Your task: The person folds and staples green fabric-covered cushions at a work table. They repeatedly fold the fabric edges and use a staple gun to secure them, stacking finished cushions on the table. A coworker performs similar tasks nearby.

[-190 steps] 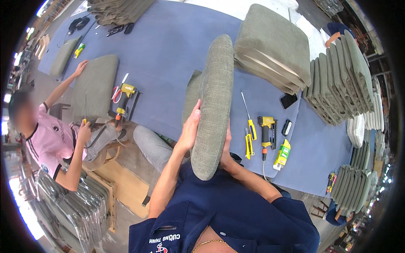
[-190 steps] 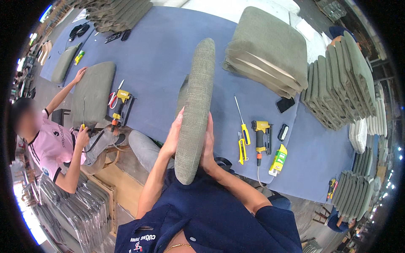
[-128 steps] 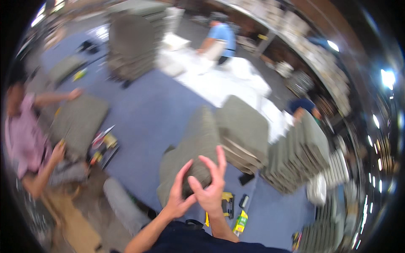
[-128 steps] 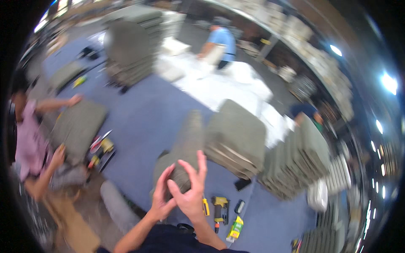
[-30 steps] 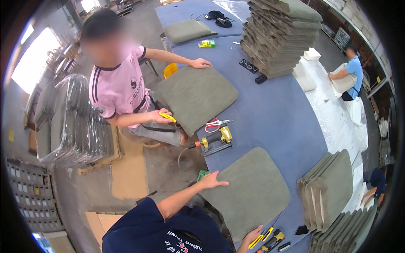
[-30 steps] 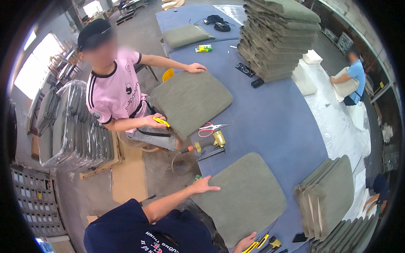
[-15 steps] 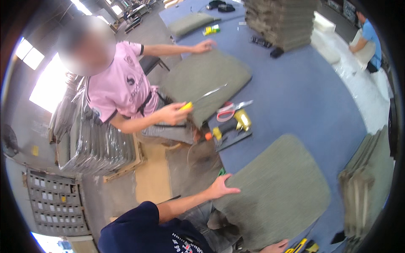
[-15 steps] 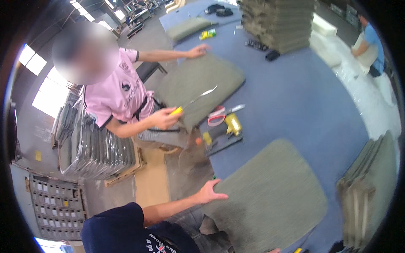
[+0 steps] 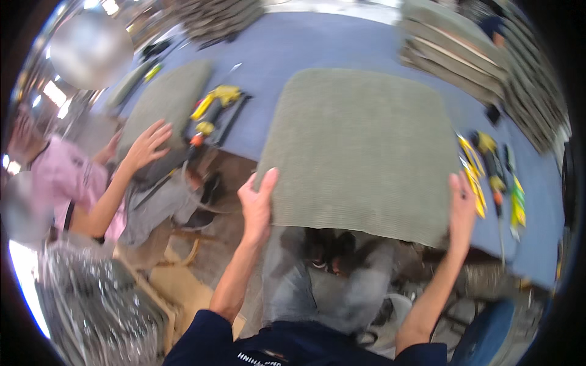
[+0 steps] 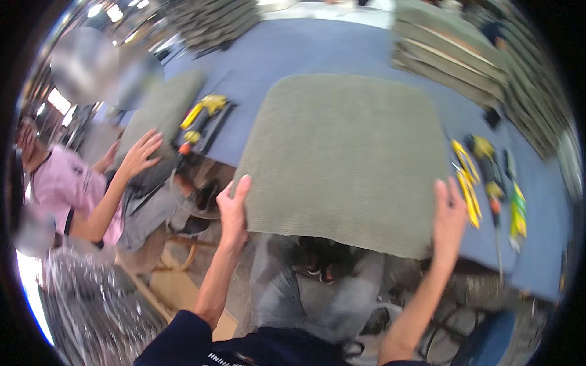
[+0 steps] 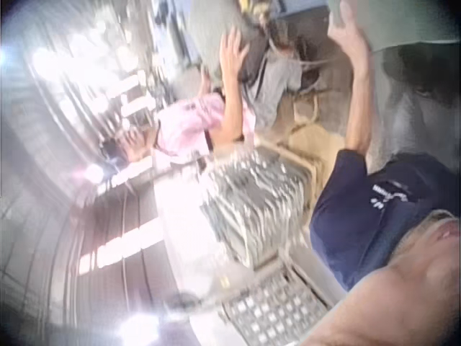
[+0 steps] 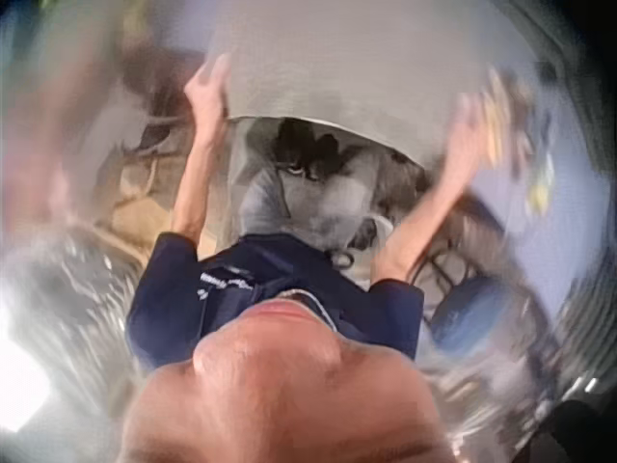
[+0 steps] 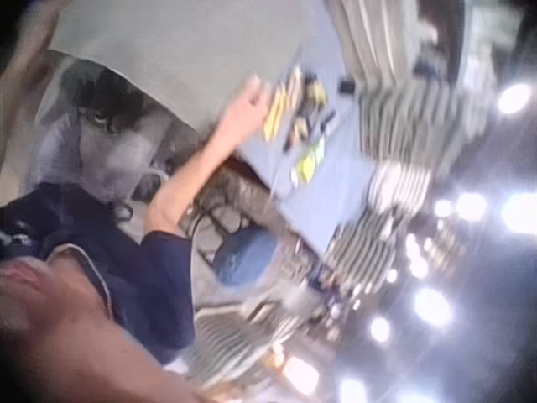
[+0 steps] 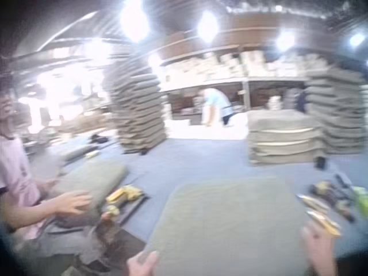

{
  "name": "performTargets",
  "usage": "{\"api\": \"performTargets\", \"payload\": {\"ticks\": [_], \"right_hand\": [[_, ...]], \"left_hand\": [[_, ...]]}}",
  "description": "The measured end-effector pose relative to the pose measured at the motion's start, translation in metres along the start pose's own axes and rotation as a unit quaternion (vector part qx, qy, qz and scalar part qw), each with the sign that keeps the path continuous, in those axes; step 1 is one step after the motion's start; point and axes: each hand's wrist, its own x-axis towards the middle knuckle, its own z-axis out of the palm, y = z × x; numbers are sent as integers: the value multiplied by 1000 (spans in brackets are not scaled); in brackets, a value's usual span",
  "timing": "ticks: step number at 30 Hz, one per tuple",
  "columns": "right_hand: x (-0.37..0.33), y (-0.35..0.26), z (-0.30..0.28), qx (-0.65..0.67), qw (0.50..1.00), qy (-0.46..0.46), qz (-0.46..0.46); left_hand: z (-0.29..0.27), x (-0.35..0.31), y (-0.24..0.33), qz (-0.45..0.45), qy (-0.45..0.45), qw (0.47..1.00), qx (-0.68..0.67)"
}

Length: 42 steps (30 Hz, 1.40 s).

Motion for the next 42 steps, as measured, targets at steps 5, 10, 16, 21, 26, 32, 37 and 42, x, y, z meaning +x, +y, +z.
{"api": "performTargets", "payload": {"ticks": [5, 10, 16, 21, 26, 32, 37, 42], "right_hand": [[-92, -45, -31, 3, 997, 65, 39], [-217, -68, -29, 179, 943, 236, -154], [-279, -99, 27, 433, 900, -19, -47], [-250, -106, 18, 428, 901, -31, -57], [-211, -79, 17, 343, 935, 65, -59], [-177, -56, 2, 309, 948, 70, -32], [-228, -64, 26, 452, 889, -63, 46], [-206, -98, 31, 593, 768, -213, 113]], "left_hand": [[-35, -5, 7, 169, -30, 966, 193], [15, -109, 45, 563, -130, 730, 365], [58, -95, 49, 603, -236, 653, 393], [96, -72, 109, 511, -241, 732, 380], [112, -69, 96, 445, -229, 813, 296], [128, -81, 107, 386, -290, 830, 278], [103, -97, 72, 387, -357, 791, 311], [79, -115, 59, 514, -316, 715, 352]]}}
